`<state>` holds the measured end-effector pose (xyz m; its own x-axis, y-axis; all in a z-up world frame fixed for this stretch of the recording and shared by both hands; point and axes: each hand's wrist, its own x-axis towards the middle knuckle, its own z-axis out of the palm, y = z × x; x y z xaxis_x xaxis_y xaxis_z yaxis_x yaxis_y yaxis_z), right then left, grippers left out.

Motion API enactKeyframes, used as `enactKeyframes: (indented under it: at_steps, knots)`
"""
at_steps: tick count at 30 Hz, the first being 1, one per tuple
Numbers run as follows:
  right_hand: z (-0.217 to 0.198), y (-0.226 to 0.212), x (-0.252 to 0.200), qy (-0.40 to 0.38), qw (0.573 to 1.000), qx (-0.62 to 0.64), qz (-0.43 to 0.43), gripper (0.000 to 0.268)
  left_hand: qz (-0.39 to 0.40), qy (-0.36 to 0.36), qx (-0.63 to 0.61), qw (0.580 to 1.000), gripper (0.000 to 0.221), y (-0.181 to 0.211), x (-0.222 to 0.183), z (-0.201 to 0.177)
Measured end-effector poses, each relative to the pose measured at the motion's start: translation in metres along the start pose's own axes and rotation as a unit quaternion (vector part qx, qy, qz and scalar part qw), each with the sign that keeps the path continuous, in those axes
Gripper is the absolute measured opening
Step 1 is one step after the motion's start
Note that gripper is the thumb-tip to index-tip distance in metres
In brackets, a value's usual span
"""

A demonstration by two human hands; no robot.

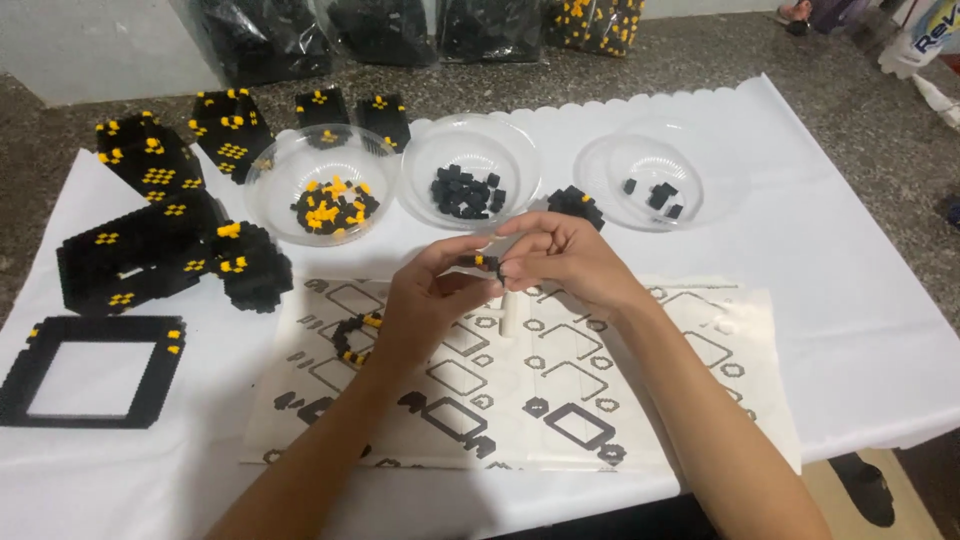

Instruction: Assembling small interlocking plastic blocks into a larger structure on a table.

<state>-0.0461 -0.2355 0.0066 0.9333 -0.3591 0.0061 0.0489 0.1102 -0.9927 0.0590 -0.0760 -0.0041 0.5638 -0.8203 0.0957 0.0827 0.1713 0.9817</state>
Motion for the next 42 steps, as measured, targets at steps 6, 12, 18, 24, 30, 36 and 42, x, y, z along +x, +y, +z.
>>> enactKeyframes:
  at_steps: [6,12,18,24,30,36,42]
  knots:
    - [0.007,-0.001,-0.002,0.011,1.0,-0.005,-0.003,0.045,0.008,0.002,0.009,1.0,0.045,-0.01,0.003,-0.005]
    - [0.018,0.005,-0.005,0.07,0.997,-0.009,0.006,0.041,0.15,0.129,0.092,0.976,0.022,0.006,0.011,-0.032]
    - [0.046,-0.024,-0.012,0.098,0.99,-0.101,0.023,0.026,0.138,0.358,-0.041,0.922,0.032,0.06,0.002,-0.068]
    - [0.075,-0.07,0.024,0.072,0.956,-0.283,-0.024,0.021,0.202,0.448,-0.074,0.868,0.023,0.058,0.01,-0.091]
    - [0.122,-0.089,0.092,0.006,0.879,-0.477,-0.018,0.021,0.232,0.497,-0.032,0.836,0.016,0.053,0.012,-0.099]
    - [0.138,-0.04,0.147,-0.07,0.832,-0.55,-0.018,0.021,0.227,0.486,-0.022,0.843,0.013,0.05,0.01,-0.098]
    - [0.147,-0.024,0.157,-0.106,0.811,-0.574,0.039,0.038,0.234,0.468,-0.072,0.849,0.017,0.045,0.012,-0.098]
